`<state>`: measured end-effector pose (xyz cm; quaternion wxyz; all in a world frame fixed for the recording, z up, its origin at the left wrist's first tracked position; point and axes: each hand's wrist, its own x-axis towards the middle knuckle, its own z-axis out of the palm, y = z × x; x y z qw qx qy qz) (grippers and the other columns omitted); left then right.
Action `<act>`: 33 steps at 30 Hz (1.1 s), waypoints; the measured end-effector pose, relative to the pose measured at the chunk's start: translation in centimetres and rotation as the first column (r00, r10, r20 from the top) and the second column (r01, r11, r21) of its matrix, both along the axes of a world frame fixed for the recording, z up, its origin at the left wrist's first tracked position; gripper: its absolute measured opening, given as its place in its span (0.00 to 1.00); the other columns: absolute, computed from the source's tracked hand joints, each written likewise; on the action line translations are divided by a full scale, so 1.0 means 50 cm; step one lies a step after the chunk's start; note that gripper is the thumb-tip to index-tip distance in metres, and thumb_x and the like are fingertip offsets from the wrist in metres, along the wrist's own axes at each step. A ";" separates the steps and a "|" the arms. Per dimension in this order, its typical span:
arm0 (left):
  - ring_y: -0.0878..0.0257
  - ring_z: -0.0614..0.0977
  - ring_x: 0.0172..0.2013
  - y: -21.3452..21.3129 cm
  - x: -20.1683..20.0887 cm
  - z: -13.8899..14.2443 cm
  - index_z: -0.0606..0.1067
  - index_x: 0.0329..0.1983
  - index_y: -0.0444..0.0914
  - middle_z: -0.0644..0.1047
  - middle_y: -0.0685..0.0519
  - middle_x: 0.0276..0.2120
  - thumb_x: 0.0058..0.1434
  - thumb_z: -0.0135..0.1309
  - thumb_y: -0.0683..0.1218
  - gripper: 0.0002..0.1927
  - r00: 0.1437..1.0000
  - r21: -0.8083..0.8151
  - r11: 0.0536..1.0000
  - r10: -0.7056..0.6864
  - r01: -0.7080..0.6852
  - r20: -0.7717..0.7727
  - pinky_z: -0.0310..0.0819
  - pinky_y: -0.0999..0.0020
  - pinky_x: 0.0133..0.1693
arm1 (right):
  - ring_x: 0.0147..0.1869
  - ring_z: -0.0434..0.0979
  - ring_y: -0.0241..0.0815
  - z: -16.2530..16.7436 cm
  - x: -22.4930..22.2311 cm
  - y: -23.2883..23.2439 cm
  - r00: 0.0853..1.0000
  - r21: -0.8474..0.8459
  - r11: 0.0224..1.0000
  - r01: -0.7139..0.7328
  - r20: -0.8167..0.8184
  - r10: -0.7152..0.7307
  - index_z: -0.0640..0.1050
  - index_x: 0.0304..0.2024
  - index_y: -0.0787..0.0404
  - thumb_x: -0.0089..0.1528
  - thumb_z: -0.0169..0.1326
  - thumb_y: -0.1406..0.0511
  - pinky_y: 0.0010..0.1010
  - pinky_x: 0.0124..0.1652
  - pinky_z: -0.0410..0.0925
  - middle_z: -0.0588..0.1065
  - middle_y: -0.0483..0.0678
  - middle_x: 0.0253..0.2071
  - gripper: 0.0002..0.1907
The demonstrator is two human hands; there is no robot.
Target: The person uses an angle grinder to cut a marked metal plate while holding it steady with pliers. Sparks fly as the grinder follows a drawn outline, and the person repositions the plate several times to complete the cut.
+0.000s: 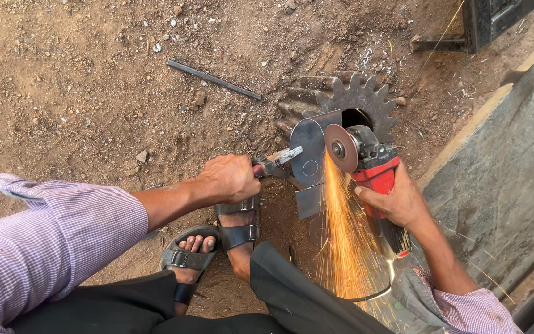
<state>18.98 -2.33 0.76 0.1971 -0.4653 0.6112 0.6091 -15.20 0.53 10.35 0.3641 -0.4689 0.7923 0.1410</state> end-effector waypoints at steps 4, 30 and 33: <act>0.43 0.86 0.37 -0.004 0.001 0.003 0.81 0.38 0.29 0.82 0.35 0.33 0.57 0.48 0.51 0.21 1.000 -0.006 1.000 0.005 -0.006 -0.002 0.79 0.50 0.47 | 0.44 0.80 0.46 0.000 0.005 -0.004 0.996 -0.077 0.993 -0.085 0.026 0.088 0.66 0.57 0.63 0.47 0.69 0.53 0.39 0.46 0.71 0.79 0.53 0.43 0.42; 0.48 0.87 0.34 -0.004 0.002 -0.013 0.81 0.37 0.30 0.82 0.37 0.30 0.59 0.46 0.50 0.20 1.000 -0.006 1.000 -0.024 0.024 -0.012 0.81 0.51 0.44 | 0.49 0.81 0.49 -0.001 0.007 -0.023 0.992 -0.078 0.989 -0.127 -0.004 0.127 0.67 0.58 0.63 0.47 0.69 0.51 0.40 0.50 0.71 0.79 0.56 0.47 0.43; 0.48 0.86 0.33 -0.005 0.002 -0.014 0.81 0.36 0.29 0.82 0.38 0.30 0.59 0.46 0.50 0.20 0.999 -0.009 1.000 -0.027 0.027 -0.017 0.81 0.51 0.43 | 0.49 0.80 0.49 -0.002 0.006 -0.026 0.993 -0.072 0.990 -0.119 -0.002 0.119 0.67 0.58 0.63 0.47 0.69 0.51 0.40 0.50 0.71 0.79 0.56 0.47 0.43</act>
